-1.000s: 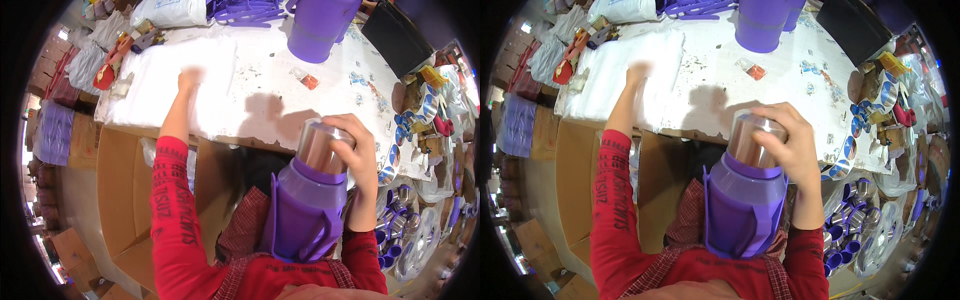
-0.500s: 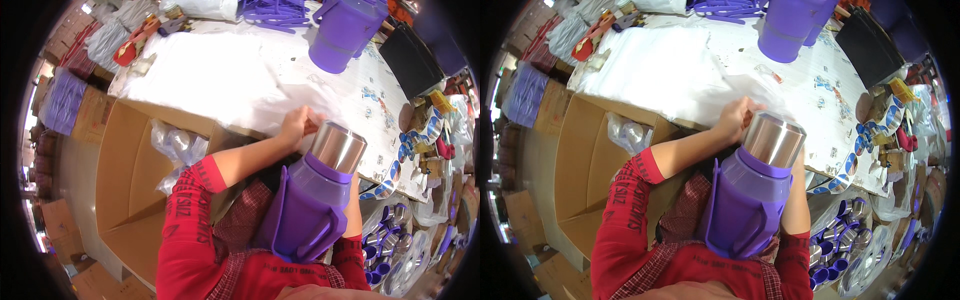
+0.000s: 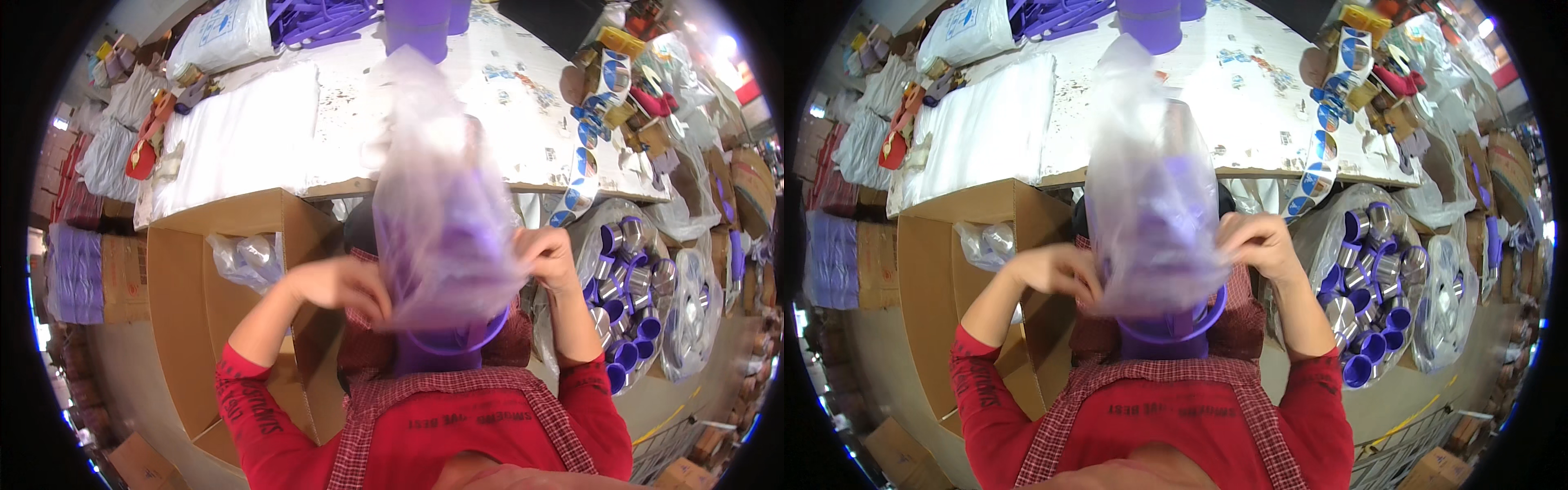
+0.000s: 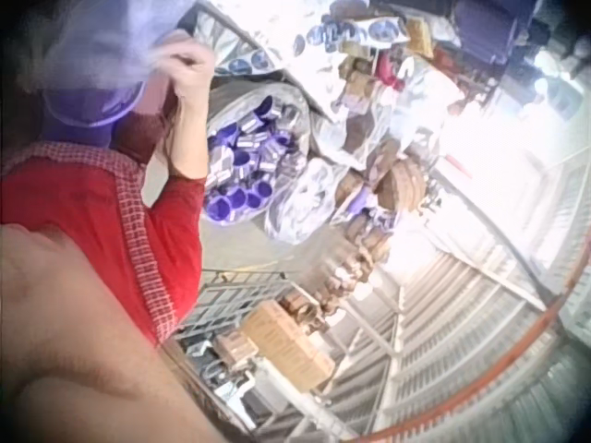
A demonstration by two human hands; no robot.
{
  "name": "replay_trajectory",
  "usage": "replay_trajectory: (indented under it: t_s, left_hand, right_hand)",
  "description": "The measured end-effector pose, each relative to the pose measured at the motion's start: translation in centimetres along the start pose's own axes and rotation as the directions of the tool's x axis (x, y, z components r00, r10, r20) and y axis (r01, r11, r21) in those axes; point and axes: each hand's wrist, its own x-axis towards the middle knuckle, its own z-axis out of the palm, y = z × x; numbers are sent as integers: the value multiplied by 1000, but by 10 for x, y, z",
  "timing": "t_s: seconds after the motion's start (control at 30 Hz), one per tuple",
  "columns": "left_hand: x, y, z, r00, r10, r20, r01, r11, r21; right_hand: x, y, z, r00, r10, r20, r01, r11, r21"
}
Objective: The person assembles purple plastic pitchers by inserting a metal inner liner, applying a round sticker to the body, and wrapping each unit in a clear plastic bag. The person places the finished units into a cardboard box and repeats the process for multiple pitchers.
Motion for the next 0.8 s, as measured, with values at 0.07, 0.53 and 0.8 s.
replay_trajectory:
  t_s: [0.07, 0.53, 0.8]
  left_hand:
    - [3, 12, 32, 970, -214, 119, 154, 910, 384]
    - [102, 80, -29, 870, 439, 225, -300, 111, 947]
    - [-159, 84, -7, 566, 630, -532, 493, 259, 831]
  right_hand:
    - [0, -25, 15, 932, 143, 332, -84, 979, -186]
    - [-108, 19, 53, 400, 753, 522, -59, 590, -805]
    - [43, -59, -30, 856, -123, -502, -273, 717, -641]
